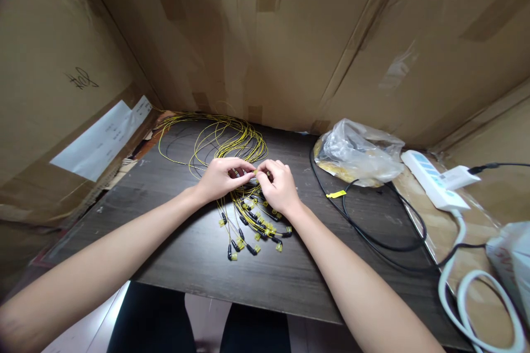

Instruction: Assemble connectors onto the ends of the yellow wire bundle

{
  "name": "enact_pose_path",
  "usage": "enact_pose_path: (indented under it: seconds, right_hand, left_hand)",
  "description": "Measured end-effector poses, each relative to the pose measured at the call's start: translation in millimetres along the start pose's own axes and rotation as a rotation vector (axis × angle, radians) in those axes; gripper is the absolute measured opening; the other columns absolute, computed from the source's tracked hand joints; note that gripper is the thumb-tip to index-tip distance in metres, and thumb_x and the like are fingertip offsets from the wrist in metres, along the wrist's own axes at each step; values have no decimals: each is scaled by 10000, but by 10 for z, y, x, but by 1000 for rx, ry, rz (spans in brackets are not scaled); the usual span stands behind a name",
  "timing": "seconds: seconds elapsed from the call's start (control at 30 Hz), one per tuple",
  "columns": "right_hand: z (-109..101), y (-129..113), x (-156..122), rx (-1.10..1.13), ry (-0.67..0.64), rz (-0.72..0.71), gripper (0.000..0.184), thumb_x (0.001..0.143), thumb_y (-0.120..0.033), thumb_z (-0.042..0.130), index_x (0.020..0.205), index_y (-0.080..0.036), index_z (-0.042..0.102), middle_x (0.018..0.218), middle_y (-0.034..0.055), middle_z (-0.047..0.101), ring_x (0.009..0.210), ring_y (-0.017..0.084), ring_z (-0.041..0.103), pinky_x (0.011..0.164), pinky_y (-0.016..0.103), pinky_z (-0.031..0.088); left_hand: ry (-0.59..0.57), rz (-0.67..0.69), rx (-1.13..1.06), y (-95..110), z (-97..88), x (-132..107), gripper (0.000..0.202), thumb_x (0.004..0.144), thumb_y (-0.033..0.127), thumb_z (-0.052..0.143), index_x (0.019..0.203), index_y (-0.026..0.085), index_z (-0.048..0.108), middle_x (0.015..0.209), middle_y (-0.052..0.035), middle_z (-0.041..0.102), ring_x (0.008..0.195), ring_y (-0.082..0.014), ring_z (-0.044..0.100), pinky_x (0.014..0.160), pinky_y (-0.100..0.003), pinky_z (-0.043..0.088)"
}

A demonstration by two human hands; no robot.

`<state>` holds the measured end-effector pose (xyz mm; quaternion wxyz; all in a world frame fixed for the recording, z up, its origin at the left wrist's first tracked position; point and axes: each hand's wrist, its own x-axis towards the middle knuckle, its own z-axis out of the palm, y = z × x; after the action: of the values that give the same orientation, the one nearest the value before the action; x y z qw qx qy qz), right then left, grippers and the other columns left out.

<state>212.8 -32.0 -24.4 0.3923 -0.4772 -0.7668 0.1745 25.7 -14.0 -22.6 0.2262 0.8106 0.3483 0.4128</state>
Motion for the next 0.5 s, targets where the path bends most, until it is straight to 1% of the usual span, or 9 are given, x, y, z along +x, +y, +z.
enact_pose_path:
  seconds: [0.1, 0.23, 0.3, 0.37, 0.43, 0.5]
  right_hand:
    - [14, 11, 2, -30, 0, -6, 246, 933, -291, 479, 712, -216, 556, 682, 19, 616, 707, 196, 535, 708, 335, 348]
    - [30, 20, 8, -108, -7, -15, 396, 983, -336, 427, 605, -218, 448, 593, 15, 551, 670, 192, 505, 678, 339, 316]
    - [28, 15, 9, -125, -14, -14, 433, 998, -355, 409, 587, -218, 418, 573, 14, 536, 662, 193, 495, 675, 341, 305]
    - [18, 5, 7, -112, -13, -13, 402, 998, -356, 412, 623, -218, 462, 625, 19, 581, 688, 197, 508, 696, 342, 312]
    - [7, -6, 4, -82, 1, -14, 305, 976, -329, 439, 706, -220, 529, 723, 26, 636, 733, 202, 527, 725, 343, 330]
    - [-2, -13, 2, -62, 16, -18, 185, 928, -284, 483, 774, -220, 564, 786, 30, 655, 754, 204, 535, 744, 345, 346]
  left_hand:
    - [-8, 15, -17, -24, 3, 0, 115, 860, 235, 707, 921, 159, 767, 779, -25, 751, 618, -104, 645, 593, -210, 516]
    - [8, 37, -17, -26, 0, 3, 114, 865, 230, 702, 923, 160, 771, 768, -25, 749, 607, -102, 638, 588, -212, 511]
    - [12, 37, -7, -15, -5, 4, 108, 862, 227, 701, 913, 162, 770, 772, -25, 749, 606, -103, 638, 586, -213, 508]
    - [9, 31, 4, -6, -8, 5, 102, 854, 219, 699, 905, 162, 767, 776, -24, 749, 604, -102, 637, 584, -214, 508]
    - [3, 19, 15, -3, -11, 6, 104, 852, 225, 695, 900, 163, 764, 770, -22, 745, 596, -101, 632, 582, -215, 510]
    - [-2, 10, 24, -9, -12, 7, 118, 861, 247, 690, 899, 163, 763, 769, -25, 742, 600, -103, 634, 586, -218, 515]
